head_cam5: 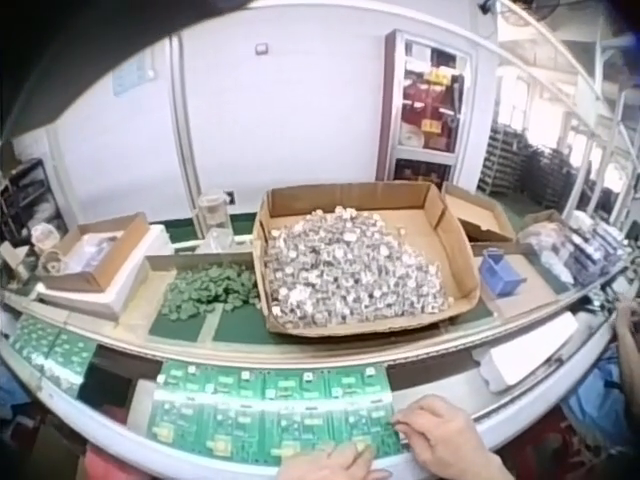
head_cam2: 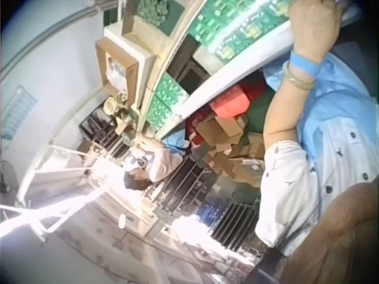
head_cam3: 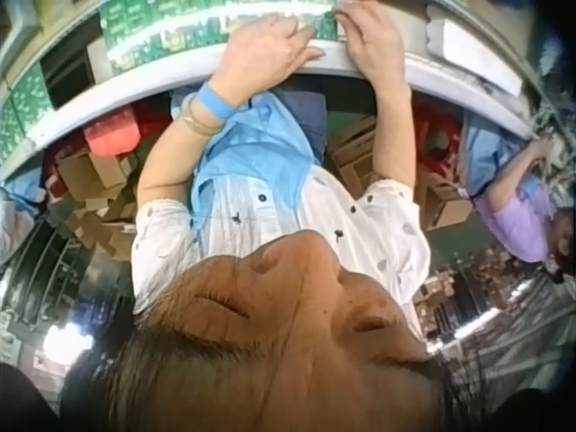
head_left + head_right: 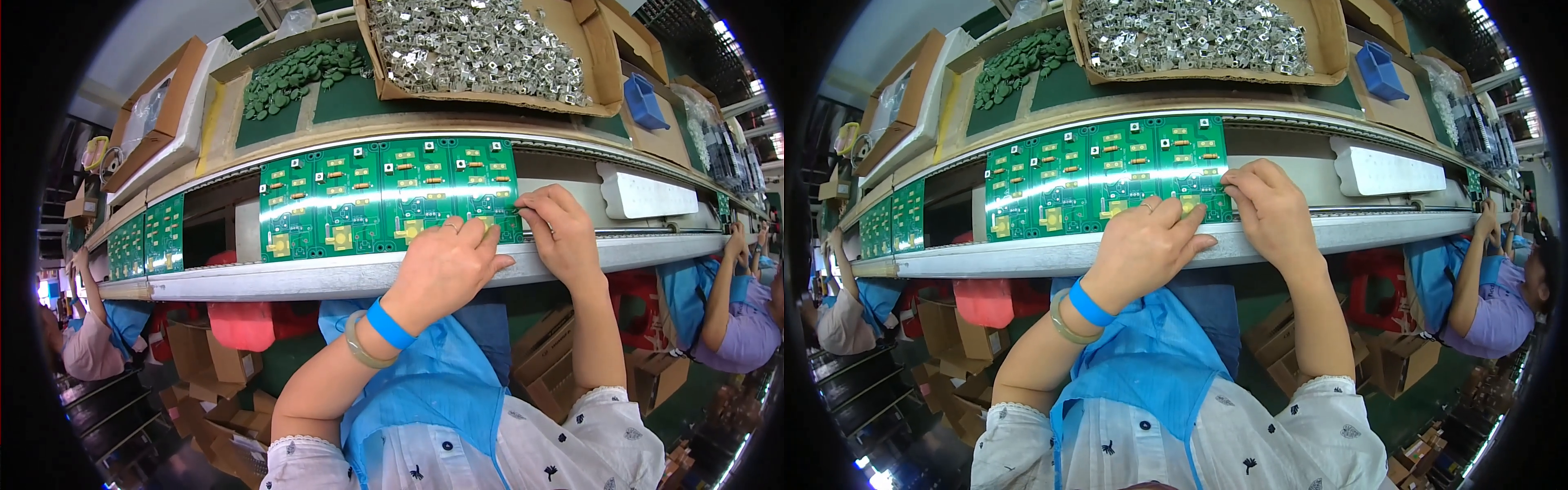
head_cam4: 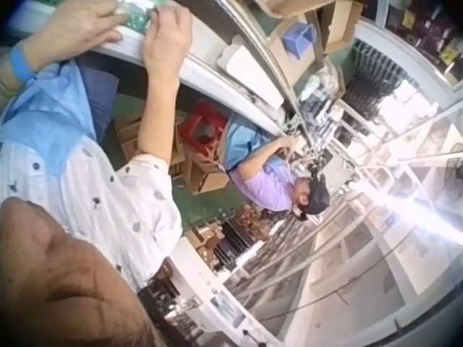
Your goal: The person assembles electrical components onto printed circuit boards by hand, taking components from cardboard boxes and attaching them to the boards.
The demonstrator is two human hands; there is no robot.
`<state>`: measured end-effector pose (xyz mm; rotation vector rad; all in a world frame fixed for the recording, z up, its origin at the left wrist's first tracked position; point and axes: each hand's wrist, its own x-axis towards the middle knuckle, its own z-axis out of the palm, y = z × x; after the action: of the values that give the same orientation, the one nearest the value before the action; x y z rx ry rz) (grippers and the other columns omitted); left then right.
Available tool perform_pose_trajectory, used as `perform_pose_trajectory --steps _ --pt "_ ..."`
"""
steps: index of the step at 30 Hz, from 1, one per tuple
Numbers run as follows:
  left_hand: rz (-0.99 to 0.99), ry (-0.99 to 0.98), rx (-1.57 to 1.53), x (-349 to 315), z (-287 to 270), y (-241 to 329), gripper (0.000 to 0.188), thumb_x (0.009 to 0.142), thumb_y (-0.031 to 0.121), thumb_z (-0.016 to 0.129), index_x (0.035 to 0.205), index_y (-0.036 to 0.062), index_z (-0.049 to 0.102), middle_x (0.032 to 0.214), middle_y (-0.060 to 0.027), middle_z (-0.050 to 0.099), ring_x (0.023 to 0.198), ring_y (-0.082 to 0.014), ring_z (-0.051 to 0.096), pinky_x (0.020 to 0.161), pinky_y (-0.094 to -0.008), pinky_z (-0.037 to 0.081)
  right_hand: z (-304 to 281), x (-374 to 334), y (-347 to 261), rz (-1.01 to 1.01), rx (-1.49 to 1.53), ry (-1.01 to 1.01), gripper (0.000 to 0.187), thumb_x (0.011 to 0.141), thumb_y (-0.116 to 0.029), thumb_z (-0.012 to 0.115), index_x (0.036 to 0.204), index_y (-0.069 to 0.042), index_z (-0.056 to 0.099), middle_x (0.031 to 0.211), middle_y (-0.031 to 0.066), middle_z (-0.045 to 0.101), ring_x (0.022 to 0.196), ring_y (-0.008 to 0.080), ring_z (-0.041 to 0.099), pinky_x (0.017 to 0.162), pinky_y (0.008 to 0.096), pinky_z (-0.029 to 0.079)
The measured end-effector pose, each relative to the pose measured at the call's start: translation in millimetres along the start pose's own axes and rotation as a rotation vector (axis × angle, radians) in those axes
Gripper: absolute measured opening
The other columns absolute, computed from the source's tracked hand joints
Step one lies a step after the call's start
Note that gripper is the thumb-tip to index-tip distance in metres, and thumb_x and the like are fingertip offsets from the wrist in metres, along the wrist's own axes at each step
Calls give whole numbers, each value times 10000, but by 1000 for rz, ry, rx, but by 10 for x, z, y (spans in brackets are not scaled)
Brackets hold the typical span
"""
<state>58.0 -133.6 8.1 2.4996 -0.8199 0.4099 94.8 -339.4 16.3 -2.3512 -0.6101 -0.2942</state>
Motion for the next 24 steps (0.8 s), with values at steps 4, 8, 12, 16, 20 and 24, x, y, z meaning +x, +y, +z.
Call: perform_pose_trajectory --steps 4,8,12,16,20,24 --pt "0 7 -32 14 -9 0 347 821 311 761 1057 62 709 800 -55 565 720 -216 618 593 -339 514 -5 12 -19 -15 -19 -13 132 838 17 684 965 -17 693 920 121 649 849 312 654 743 391 541" --pt "4 -14 -42 11 -6 -1 344 823 295 756 1048 42 701 800 -57 561 718 -212 612 591 -339 511 31 20 -21 -14 -25 -32 128 830 18 686 955 -11 693 919 121 659 854 312 659 741 393 545" --pt "20 -9 -61 9 14 -17 337 828 285 748 1039 26 699 799 -56 558 725 -207 613 592 -335 512 74 16 -15 -47 -42 9 134 811 34 694 939 -5 692 920 122 676 856 310 671 733 397 556" --pt "46 -35 -54 25 22 -22 329 830 275 743 1034 21 699 800 -53 554 731 -204 614 592 -334 512 82 20 -6 -71 -66 29 143 799 46 702 931 -7 693 928 122 682 861 305 680 733 391 566" --pt "56 -40 -44 29 15 -30 322 830 272 742 1031 24 700 795 -53 547 731 -203 612 591 -337 512 104 34 -17 -82 -85 23 153 792 44 706 934 -9 690 933 123 684 866 304 682 736 391 570" --pt "56 -33 -46 38 16 -35 317 832 273 740 1026 25 699 789 -52 540 727 -205 609 589 -340 511 110 59 -39 -141 -138 15 172 780 41 711 939 -17 681 925 122 682 867 306 679 732 398 571"
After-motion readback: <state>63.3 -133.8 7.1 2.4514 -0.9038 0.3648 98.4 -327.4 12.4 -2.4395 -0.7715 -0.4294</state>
